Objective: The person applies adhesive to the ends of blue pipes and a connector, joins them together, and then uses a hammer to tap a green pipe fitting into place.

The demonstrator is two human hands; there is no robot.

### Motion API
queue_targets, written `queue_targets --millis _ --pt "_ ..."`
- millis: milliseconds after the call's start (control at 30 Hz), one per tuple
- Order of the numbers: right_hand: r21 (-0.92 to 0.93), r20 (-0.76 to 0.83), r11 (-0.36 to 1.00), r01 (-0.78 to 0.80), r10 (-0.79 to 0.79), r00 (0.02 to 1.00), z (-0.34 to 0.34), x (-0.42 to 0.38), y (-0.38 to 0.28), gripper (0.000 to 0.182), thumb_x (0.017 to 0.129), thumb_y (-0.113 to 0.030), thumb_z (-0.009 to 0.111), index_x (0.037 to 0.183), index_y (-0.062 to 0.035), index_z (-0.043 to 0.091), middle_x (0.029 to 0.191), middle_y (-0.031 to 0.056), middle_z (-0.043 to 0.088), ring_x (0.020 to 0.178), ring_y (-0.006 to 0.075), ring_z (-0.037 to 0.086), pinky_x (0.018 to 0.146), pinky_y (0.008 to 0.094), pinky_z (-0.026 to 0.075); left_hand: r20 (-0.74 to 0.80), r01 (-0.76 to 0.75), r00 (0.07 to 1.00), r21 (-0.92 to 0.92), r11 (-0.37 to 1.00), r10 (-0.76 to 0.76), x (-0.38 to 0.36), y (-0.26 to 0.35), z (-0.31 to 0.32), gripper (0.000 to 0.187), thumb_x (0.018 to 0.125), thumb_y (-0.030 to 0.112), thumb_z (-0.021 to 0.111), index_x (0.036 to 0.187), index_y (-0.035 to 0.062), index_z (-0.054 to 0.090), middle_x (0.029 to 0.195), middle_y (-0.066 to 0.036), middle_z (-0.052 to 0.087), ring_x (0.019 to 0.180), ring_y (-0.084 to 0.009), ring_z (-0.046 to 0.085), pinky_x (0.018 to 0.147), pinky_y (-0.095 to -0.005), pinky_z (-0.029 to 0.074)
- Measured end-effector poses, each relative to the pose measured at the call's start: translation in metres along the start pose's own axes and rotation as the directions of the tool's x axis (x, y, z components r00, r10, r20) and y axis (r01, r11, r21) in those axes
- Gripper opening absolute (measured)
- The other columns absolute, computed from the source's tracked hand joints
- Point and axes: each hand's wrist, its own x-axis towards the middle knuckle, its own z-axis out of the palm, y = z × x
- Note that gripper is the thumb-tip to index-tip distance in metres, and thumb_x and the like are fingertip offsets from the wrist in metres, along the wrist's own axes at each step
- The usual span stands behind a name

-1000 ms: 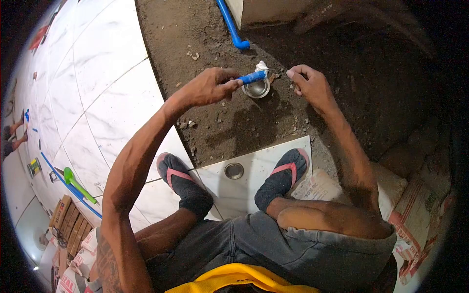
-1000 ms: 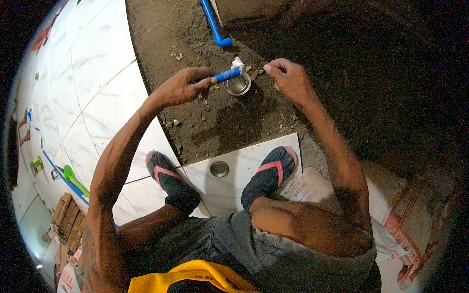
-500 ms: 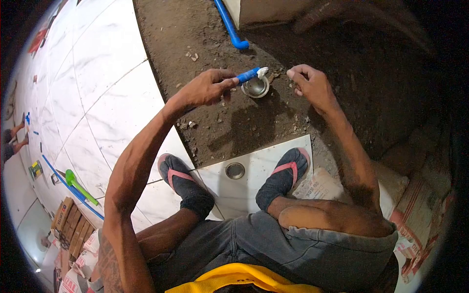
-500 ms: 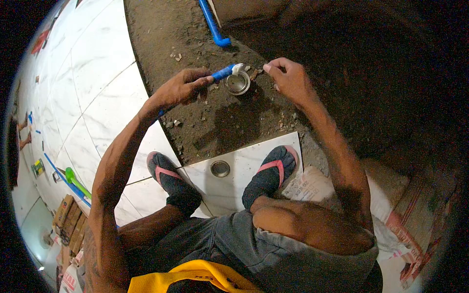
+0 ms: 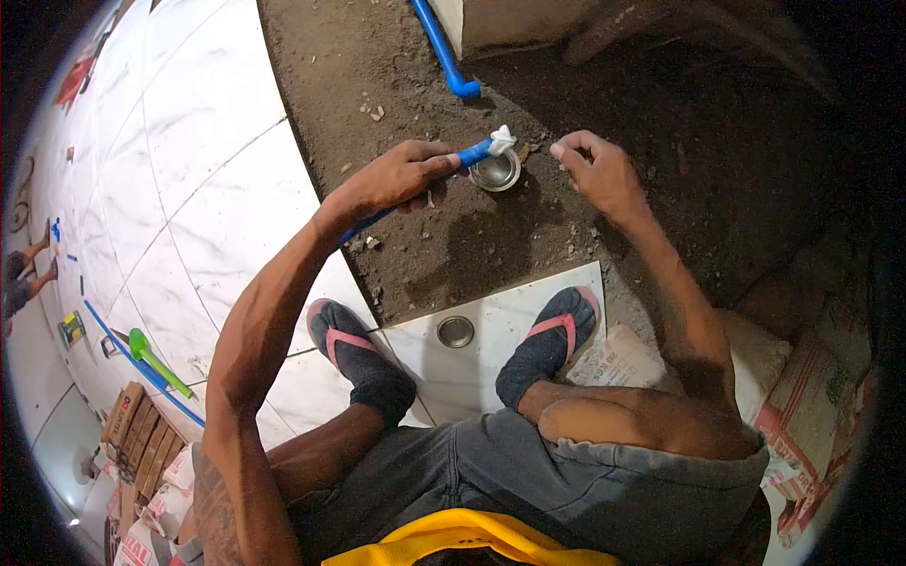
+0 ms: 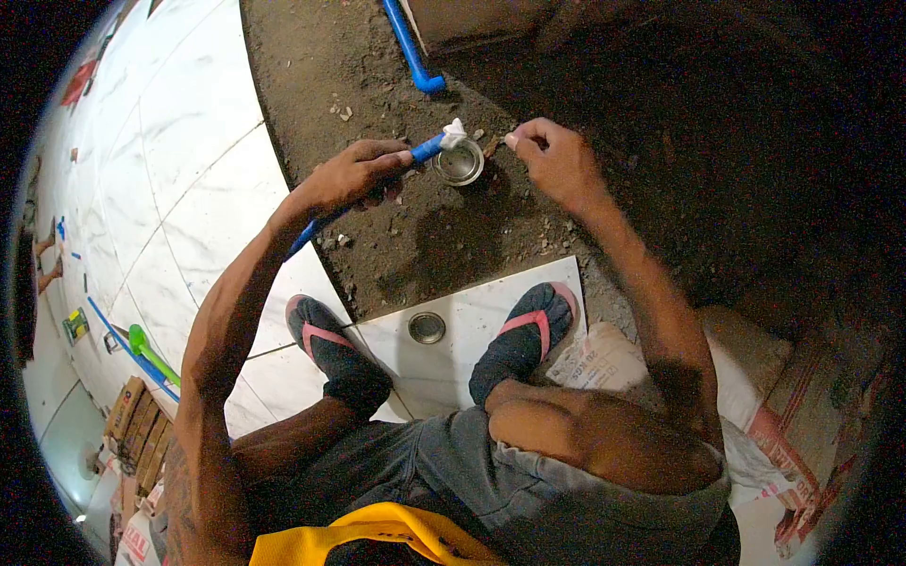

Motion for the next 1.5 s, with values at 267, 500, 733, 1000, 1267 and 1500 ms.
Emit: queue_targets --millis 267,500,733,1000,1267,1500 --pt "0.034 -0.01 0.999 -0.017 0.017 1.0 0.006 0.0 0.012 0.028 0.086 -0.027 0.064 0.096 -0.0006 0.065 0.089 0.014 0.068 0.083 0.0215 0.065 0.077 0.0333 0.05 0.055 0.021 0.998 -0.091 0.996 -0.016 -0.003 0.003 -0.003 0.035 0.096 0.039 0.049 0.111 0.0085 0.058 0.069 0.001 0.055 0.054 -0.0072 0.048 0.046 -0.0229 0.037" --pt "0.002 -0.021 1.0 0.023 -0.023 1.0 -0.006 0.011 -0.005 0.03 0.086 -0.028 0.063 0.096 -0.0003 0.065 0.09 0.0137 0.068 0.084 0.0218 0.065 0.076 0.0334 0.05 0.056 -0.067 0.996 0.034 0.997 0.065 0.0 0.003 0.0 0.029 0.096 0.035 0.05 0.096 0.0073 0.059 0.067 0.002 0.055 0.054 -0.0071 0.047 0.047 -0.0226 0.035" --pt "-0.034 0.013 0.984 0.175 -0.174 0.985 -0.005 -0.006 0.0 0.024 0.087 -0.025 0.063 0.091 -0.0007 0.064 0.085 0.0133 0.067 0.079 0.0221 0.063 0.072 0.0345 0.049 -0.022 -0.097 0.995 0.113 0.989 0.1 0.0 0.005 -0.007 0.028 0.095 0.034 0.052 0.095 0.0066 0.059 0.066 0.002 0.055 0.054 -0.0064 0.044 0.048 -0.0238 0.033" --pt "-0.022 -0.007 0.982 0.187 -0.187 0.982 -0.004 0.018 0.001 0.024 0.087 -0.024 0.062 0.091 -0.0009 0.064 0.085 0.0138 0.066 0.078 0.0232 0.063 0.072 0.0342 0.049 -0.022 -0.196 0.979 0.197 0.961 0.204 -0.005 0.012 -0.006 0.035 0.091 0.039 0.058 0.093 0.0046 0.061 0.067 0.001 0.055 0.058 -0.0074 0.046 0.051 -0.0243 0.037" --pt "-0.028 0.096 0.992 0.125 -0.122 0.988 0.0 0.008 0.006 0.026 0.087 -0.025 0.063 0.091 -0.0002 0.063 0.087 0.0131 0.066 0.08 0.0208 0.062 0.073 0.0342 0.049 -0.078 -0.246 0.959 0.246 0.937 0.272 -0.005 0.013 -0.009 0.036 0.09 0.04 0.059 0.092 0.0041 0.061 0.068 0.0 0.055 0.063 -0.0091 0.05 0.054 -0.0257 0.04" --pt "-0.017 0.103 0.989 0.145 -0.143 0.984 -0.015 0.008 -0.006 0.027 0.087 -0.027 0.063 0.093 -0.0005 0.063 0.087 0.0127 0.066 0.08 0.0195 0.062 0.074 0.0335 0.049 -0.147 -0.219 0.956 0.227 0.949 0.256 0.002 0.007 -0.019 0.038 0.09 0.04 0.059 0.095 0.0026 0.06 0.07 -0.002 0.056 0.065 -0.012 0.052 0.059 -0.0289 0.044"
